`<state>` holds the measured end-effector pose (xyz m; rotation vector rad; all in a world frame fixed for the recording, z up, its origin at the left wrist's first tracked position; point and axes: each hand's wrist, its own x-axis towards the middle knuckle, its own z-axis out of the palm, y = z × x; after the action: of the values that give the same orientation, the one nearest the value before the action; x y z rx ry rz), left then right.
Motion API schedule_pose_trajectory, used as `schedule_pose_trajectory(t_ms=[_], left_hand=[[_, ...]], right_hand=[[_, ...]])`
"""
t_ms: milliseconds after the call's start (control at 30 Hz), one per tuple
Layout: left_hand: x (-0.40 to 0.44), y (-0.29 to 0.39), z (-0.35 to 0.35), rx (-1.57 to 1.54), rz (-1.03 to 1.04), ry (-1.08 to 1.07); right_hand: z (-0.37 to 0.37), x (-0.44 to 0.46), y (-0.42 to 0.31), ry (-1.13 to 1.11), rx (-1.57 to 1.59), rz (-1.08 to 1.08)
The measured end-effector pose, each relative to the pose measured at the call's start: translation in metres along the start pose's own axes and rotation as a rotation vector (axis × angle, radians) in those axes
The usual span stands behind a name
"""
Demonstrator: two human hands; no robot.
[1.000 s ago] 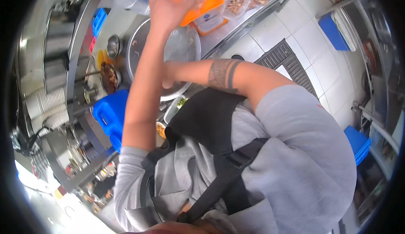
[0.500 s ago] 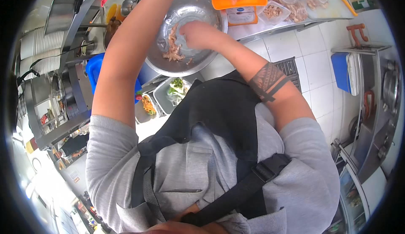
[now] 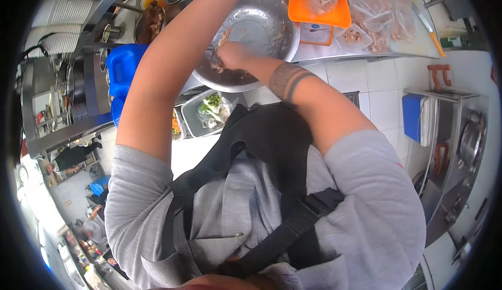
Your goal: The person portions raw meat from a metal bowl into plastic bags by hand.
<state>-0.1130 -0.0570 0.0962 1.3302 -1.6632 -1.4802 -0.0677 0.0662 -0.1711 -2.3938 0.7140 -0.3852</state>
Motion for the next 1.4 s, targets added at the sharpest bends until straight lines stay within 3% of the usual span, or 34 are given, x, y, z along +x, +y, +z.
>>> schedule_pose_trajectory(t_ms=[67,133,200,267,367,467,600,667,700,767,933,1000,1033,1100,1167,1200,1267,1300,1367,1400], left_hand=[[0.003,-0.006,-0.005,-0.037,0.018,0.031],[0.004,-0.011,-0.008,-0.074,0.040,0.057],[0.001,-0.013,-0.008,-0.050,0.060,0.090],[0.001,-0.011,-0.011,0.000,0.072,0.094],[-0.001,-0.011,-0.010,0.042,0.070,0.098],[-0.003,-0.018,-0.009,0.014,0.089,0.119],[-0.010,-0.019,-0.014,0.075,0.104,0.170],[-0.009,-0.024,-0.017,0.052,0.120,0.169],[-0.006,-0.028,-0.018,0.033,0.130,0.160],[0.000,-0.034,-0.021,0.088,0.181,0.178],[0.016,-0.042,-0.013,0.027,0.256,0.214],[0.015,-0.042,-0.012,-0.032,0.220,0.234],[0.011,-0.037,-0.011,-0.151,0.143,0.181],[0.014,-0.041,-0.008,-0.076,0.171,0.227],[0.016,-0.042,-0.005,-0.003,0.197,0.276],[0.016,-0.041,-0.004,-0.086,0.178,0.237],[0.015,-0.039,-0.004,-0.165,0.164,0.198],[0.014,-0.038,-0.005,-0.177,0.155,0.190],[0.012,-0.039,-0.007,-0.203,0.134,0.201],[0.011,-0.038,-0.008,-0.130,0.164,0.179]], right_hand=[[-0.040,-0.005,0.000,0.094,-0.125,-0.138],[-0.101,-0.009,-0.013,-0.268,0.349,0.417],[-0.106,-0.014,-0.013,-0.239,0.426,0.392],[-0.077,-0.014,-0.005,-0.136,-0.020,0.132],[-0.043,-0.030,-0.014,0.031,-0.263,0.036],[-0.031,-0.021,-0.002,-0.178,-0.189,0.001],[-0.040,-0.017,0.036,-0.166,-0.161,-0.143],[-0.114,-0.031,-0.004,-0.381,0.369,0.367],[-0.133,-0.040,-0.013,-0.375,0.363,0.372],[-0.166,-0.057,-0.026,-0.195,0.798,0.456],[-0.257,-0.104,-0.051,0.030,0.974,0.409],[-0.295,-0.115,-0.054,0.239,1.028,0.336],[-0.316,-0.118,-0.058,0.347,0.931,0.332],[-0.346,-0.112,-0.062,0.458,0.828,0.330],[-0.364,-0.102,-0.057,0.686,-0.030,0.258],[-0.366,-0.100,-0.046,0.686,-0.032,0.262],[-0.371,-0.098,-0.026,0.353,-0.510,0.184],[-0.374,-0.099,-0.029,0.353,-0.514,0.181],[-0.373,-0.103,-0.045,0.743,-0.418,0.166],[-0.361,-0.106,-0.053,0.727,-0.403,0.159]])
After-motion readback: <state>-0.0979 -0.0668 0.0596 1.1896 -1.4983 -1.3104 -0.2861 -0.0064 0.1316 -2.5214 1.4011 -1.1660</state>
